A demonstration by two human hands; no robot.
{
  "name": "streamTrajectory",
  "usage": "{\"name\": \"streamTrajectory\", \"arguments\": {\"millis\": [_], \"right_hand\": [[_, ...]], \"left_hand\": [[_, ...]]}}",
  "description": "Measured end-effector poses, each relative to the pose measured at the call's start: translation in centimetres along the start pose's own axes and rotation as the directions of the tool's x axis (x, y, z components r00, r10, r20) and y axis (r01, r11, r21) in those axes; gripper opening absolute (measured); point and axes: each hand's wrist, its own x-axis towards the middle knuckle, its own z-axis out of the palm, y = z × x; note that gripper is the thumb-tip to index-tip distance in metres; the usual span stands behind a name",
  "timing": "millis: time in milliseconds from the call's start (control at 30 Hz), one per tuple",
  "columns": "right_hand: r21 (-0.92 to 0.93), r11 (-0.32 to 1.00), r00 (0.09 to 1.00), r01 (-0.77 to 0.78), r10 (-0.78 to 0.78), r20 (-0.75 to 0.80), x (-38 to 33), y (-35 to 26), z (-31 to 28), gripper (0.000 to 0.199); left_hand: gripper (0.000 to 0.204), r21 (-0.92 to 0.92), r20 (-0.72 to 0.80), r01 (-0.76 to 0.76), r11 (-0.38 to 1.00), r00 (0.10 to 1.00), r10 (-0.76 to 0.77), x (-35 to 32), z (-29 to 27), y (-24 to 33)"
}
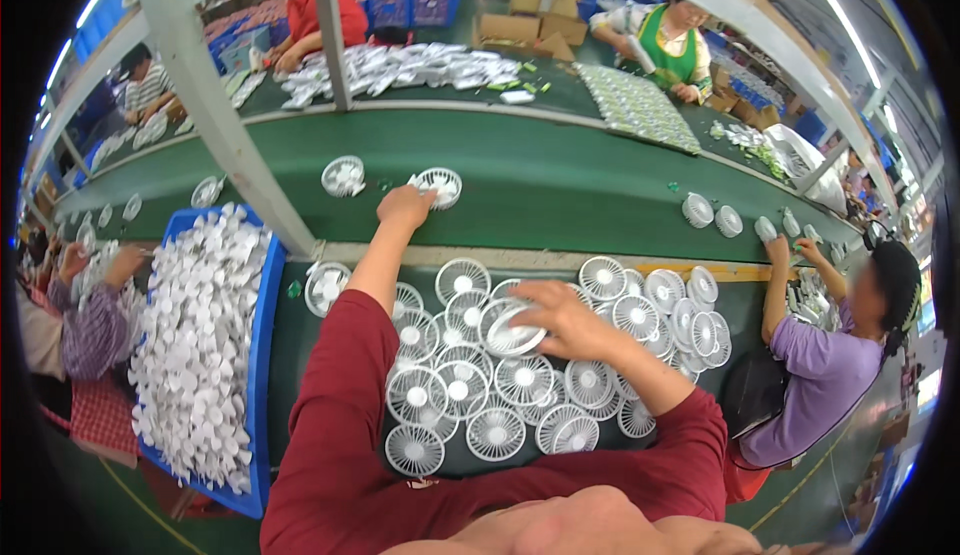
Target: The person assembles mini portable fans by attaching the fan blades and internal components into plastic covers, pressing the casings together by hand, and placing the assembled units onto the conveyor belt.
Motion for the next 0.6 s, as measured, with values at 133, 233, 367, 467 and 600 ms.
{"name": "streamTrajectory", "arguments": {"millis": [133, 233, 367, 467, 600], "right_hand": [[0.401, 0.912, 0.982, -0.083, 0.143, -0.124, 1.3, 0.1, -0.6, 0.034], [0.636, 0.739, 0.928, -0.225, 0.362, -0.092, 2.9, 2.0, -1.3, 0.036], [0.907, 0.388, 0.86, -0.161, 0.507, -0.064, 7.2, 3.2, -0.5, 0.034], [0.909, 0.398, 0.869, -0.125, 0.485, -0.093, 10.0, 3.3, 0.3, 0.034], [0.88, 0.457, 0.923, -0.13, 0.379, -0.06, 13.0, 1.5, 2.4, 0.034]], "left_hand": [[0.032, 0.019, -0.084, 0.025, 1.0, 0.996, -0.024, 2.1, 0.7, -0.9], [0.02, -0.034, -0.2, 0.001, 0.999, 0.98, -0.008, 0.8, 1.3, 0.2], [0.025, -0.475, -0.379, -0.298, 0.828, 0.918, 0.113, -2.9, 1.6, -1.1], [0.027, -0.271, -0.336, -0.289, 0.918, 0.922, 0.191, -4.9, 1.5, 0.1], [0.025, -0.102, -0.211, -0.416, 0.904, 0.897, 0.389, -3.4, 3.4, -2.0]]}}
